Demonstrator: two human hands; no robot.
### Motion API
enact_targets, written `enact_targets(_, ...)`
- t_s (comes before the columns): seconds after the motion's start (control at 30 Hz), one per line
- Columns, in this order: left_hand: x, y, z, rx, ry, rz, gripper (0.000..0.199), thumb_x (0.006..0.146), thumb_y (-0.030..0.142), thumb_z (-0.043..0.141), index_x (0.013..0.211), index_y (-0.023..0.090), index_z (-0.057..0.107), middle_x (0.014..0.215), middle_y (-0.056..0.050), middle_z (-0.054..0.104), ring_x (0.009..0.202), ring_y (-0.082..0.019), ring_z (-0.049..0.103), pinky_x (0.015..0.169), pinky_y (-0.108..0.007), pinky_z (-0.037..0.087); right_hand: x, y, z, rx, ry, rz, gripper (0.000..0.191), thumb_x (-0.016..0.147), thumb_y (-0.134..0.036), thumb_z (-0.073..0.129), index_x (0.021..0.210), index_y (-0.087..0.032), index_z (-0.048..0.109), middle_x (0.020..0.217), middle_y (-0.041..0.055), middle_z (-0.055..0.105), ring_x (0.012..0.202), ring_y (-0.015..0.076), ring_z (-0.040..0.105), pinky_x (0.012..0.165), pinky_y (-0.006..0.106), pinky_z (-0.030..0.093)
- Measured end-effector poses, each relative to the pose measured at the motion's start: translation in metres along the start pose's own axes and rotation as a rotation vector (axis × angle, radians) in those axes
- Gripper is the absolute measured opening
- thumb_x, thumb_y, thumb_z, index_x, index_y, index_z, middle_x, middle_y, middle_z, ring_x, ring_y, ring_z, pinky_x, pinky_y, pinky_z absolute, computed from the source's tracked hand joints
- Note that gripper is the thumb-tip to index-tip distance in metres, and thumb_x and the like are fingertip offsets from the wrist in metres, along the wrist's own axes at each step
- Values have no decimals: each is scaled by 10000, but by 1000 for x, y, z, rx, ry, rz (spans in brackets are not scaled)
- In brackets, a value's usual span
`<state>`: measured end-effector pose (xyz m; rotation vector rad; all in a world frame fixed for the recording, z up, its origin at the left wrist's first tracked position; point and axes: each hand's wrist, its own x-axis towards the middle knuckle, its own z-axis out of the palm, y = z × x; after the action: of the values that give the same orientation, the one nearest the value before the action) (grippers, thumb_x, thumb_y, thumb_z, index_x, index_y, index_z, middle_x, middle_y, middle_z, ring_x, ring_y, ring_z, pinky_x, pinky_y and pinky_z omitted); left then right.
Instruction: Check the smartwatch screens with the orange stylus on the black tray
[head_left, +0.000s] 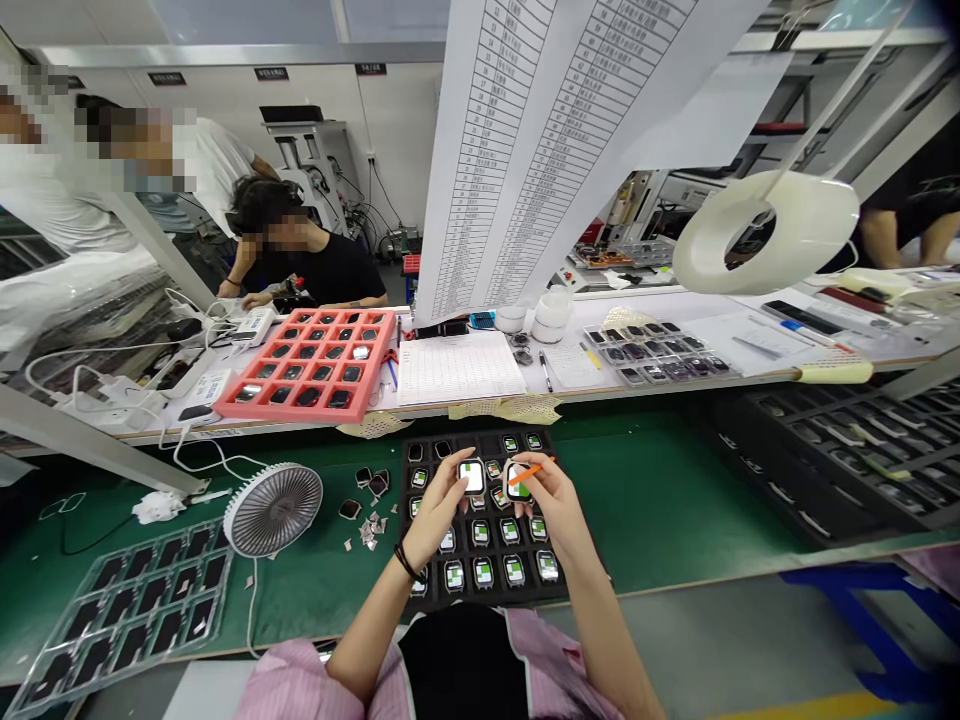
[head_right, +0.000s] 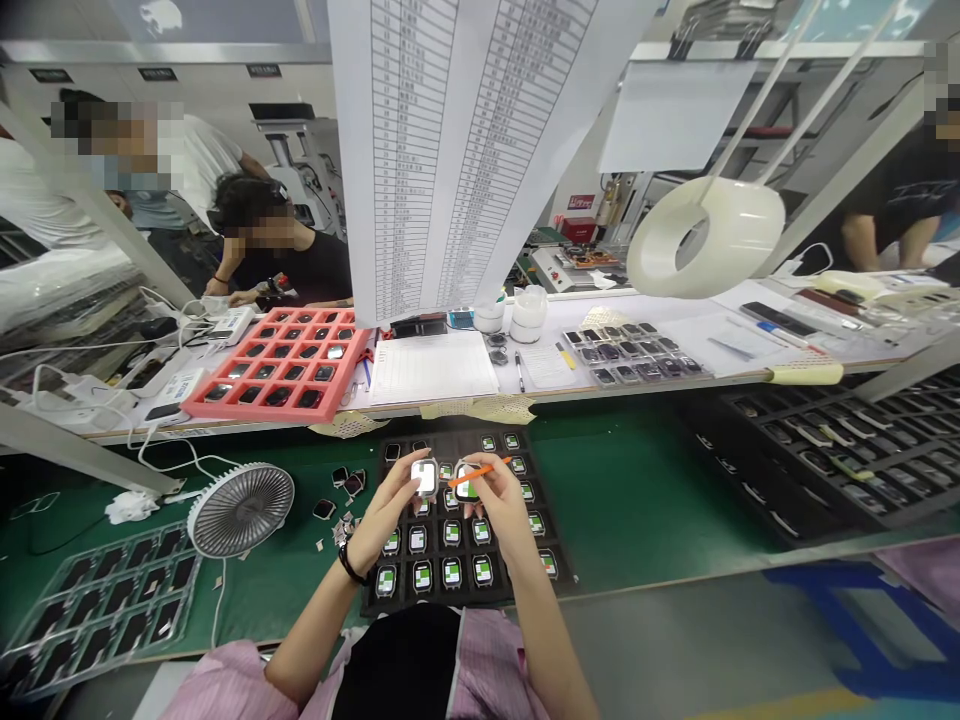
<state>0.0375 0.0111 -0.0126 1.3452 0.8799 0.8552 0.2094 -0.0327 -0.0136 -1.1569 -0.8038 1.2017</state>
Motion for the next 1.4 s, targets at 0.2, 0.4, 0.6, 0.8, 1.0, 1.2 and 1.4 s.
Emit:
enact_targets(0.2, -1, 2, 2, 66, -24, 32, 427, 870, 395, 530, 1252, 208, 495, 904, -35, 548, 632, -118, 429, 578, -240, 386, 1, 0, -1, -38, 8, 2, 328, 721, -458, 732, 919, -227, 610, 663, -23, 559, 417, 88, 471, 395, 238, 390)
enact_targets(0.4, 2, 9, 5, 28, 64, -35, 346, 825, 488, 554, 981, 184, 613, 788, -20, 558, 603, -120, 469, 472, -206, 364, 0, 2, -2, -40, -110, -72, 341, 730, -382, 739, 998, -242, 580, 743, -8, 590, 529, 124, 562, 441, 241, 433)
enact_targets(0.6, 4, 10, 4, 58, 58, -11, 319, 795, 477, 601, 883, 171, 614, 792, -28, 612, 645, -141, 547, 543, -237, 452, 0, 3, -1, -46, -152, -94, 380, 720, -329, 753, 1041, -244, 568, 806, 3, 604, 628, 136, 589, 468, 224, 443)
enact_targets(0.8, 5, 1, -1, 76, -45, 58, 349, 814, 386, 618, 1099, 189, 574, 1101, -85, 615, 939, -195, 585, 781, -288, 476, 0, -1, 0, -12, -25, -19, 279, 801, -460, 647, 949, -226, 607, 724, -1, 587, 461, 109, 535, 378, 224, 346)
enact_targets(1.0, 5, 1, 0, 40, -53, 28, 428, 754, 360, 688, 1124, 186, 559, 1064, -86, 617, 944, -204, 576, 784, -296, 471, 1, -1, 1, -24, 17, 3, 316, 710, -459, 737, 882, -226, 613, 691, -15, 570, 422, 81, 429, 385, 231, 385)
enact_targets(1.2, 6, 9, 2, 73, 101, -77, 301, 790, 451, 623, 934, 187, 631, 969, -60, 617, 682, -132, 534, 500, -207, 397, -2, -1, 5, -57, -62, -52, 285, 724, -377, 744, 928, -236, 603, 767, -12, 578, 501, 91, 487, 472, 239, 448)
enact_targets(1.4, 9, 1, 0, -109, 80, -151, 356, 801, 501, 583, 917, 168, 636, 657, 18, 507, 509, -88, 453, 424, -191, 362, 0, 5, -1, -137, -148, -78, 361, 702, -306, 762, 1008, -240, 583, 899, 23, 622, 760, 162, 596, 672, 281, 515)
